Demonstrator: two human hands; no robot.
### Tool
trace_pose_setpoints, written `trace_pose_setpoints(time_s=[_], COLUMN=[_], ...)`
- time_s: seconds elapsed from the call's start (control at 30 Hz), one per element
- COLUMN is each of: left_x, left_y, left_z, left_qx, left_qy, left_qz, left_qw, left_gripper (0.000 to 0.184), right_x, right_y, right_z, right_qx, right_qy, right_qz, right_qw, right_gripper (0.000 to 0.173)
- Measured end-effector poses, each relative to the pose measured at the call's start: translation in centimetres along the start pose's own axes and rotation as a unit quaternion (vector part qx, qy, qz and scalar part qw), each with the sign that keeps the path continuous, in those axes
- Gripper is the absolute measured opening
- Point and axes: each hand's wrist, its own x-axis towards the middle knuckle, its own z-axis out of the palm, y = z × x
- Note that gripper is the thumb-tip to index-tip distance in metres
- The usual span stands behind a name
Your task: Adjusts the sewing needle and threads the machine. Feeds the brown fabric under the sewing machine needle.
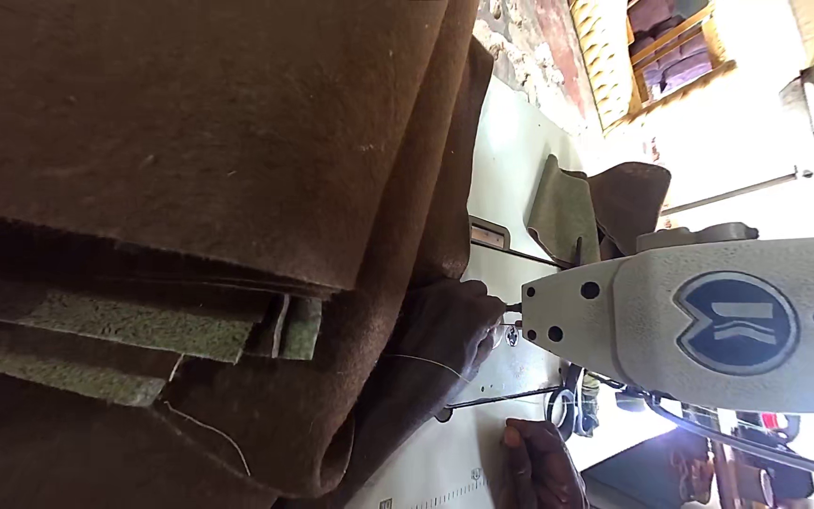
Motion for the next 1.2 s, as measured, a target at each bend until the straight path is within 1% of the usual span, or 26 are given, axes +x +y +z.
trace_pose_setpoints(time_s=[0.07,0.1,0.17,0.23,0.3,0.37,0.4,0.47,0.53,0.63,0.7,0.73,0.77,0.8,0.83,0.87,0.9,0.97,1.03,1.1,1.2], left_x=[1.6,1.8,2.2,1.7,2.0,3.0,3.1,2.7,1.8,2.3,1.6,1.8,2.6,4.2,5.8,6.7,6.9,6.5,6.5,6.7,6.9], left_y=[2.2,2.6,2.9,2.0,2.9,4.6,4.8,4.1,2.5,3.1,1.7,1.7,3.3,6.5,8.7,9.6,9.4,7.6,6.7,7.1,7.0], left_z=[-2.5,-3.1,-3.4,-2.3,-2.9,-4.5,-4.6,-4.0,-2.7,-3.5,-2.2,-2.3,-4.1,-7.5,-9.7,-10.7,-10.7,-9.7,-9.5,-10.1,-10.2], left_qx=[-0.023,-0.030,-0.047,-0.040,-0.036,-0.037,-0.027,-0.015,-0.010,-0.040,-0.021,0.003,0.004,-0.028,-0.042,-0.045,-0.046,-0.052,-0.055,-0.057,-0.048], left_qy=[-0.018,-0.027,-0.034,-0.023,-0.022,-0.028,-0.027,-0.032,-0.036,-0.042,0.009,0.024,-0.016,-0.137,-0.217,-0.254,-0.259,-0.234,-0.227,-0.244,-0.261], left_qz=[-0.022,-0.027,-0.025,-0.018,-0.030,-0.046,-0.048,-0.044,-0.035,-0.023,0.027,0.040,0.017,-0.066,-0.131,-0.161,-0.156,-0.111,-0.093,-0.109,-0.108], left_qw=[0.999,0.999,0.998,0.999,0.999,0.998,0.998,0.998,0.999,0.998,0.999,0.999,1.000,0.988,0.966,0.953,0.952,0.964,0.968,0.962,0.958], left_gripper=[0.012,0.011,0.010,0.012,0.010,0.008,0.008,0.010,0.013,0.013,0.013,0.015,0.015,0.016,0.017,0.017,0.016,0.014,0.013,0.016,0.018], right_x=[0.0,0.0,0.1,0.1,0.0,0.1,0.1,0.1,0.0,0.1,0.0,0.0,0.0,0.1,0.2,0.2,0.1,0.1,0.1,0.2,0.2], right_y=[0.0,0.0,0.0,0.0,0.1,0.0,0.0,0.0,0.1,0.0,0.0,0.1,0.0,0.0,0.0,0.0,0.0,-0.1,-0.2,-0.2,-0.2], right_z=[0.1,0.1,0.1,0.1,0.1,0.2,0.2,0.2,0.2,0.3,0.3,0.3,0.4,0.4,0.4,0.4,0.4,0.4,0.3,0.2,0.2], right_qx=[0.003,0.004,0.004,0.002,0.004,0.002,-0.001,-0.005,-0.004,-0.004,-0.002,-0.003,-0.003,-0.004,-0.004,-0.003,-0.002,0.001,-0.004,-0.013,-0.026], right_qy=[0.008,0.008,0.007,0.008,0.008,0.007,0.007,0.006,0.011,0.015,0.018,0.020,0.023,0.025,0.026,0.026,0.025,0.014,0.004,0.000,-0.004], right_qz=[-0.005,-0.006,-0.007,-0.007,-0.006,-0.009,-0.010,-0.011,-0.011,-0.015,-0.015,-0.016,-0.017,-0.018,-0.019,-0.019,-0.017,-0.007,0.001,-0.002,-0.002], right_qw=[1.000,1.000,1.000,1.000,1.000,1.000,1.000,1.000,1.000,1.000,1.000,1.000,1.000,1.000,0.999,0.999,1.000,1.000,1.000,1.000,1.000], right_gripper=[0.014,0.013,0.013,0.014,0.014,0.014,0.014,0.015,0.015,0.015,0.015,0.015,0.015,0.015,0.015,0.015,0.016,0.016,0.015,0.014,0.014])
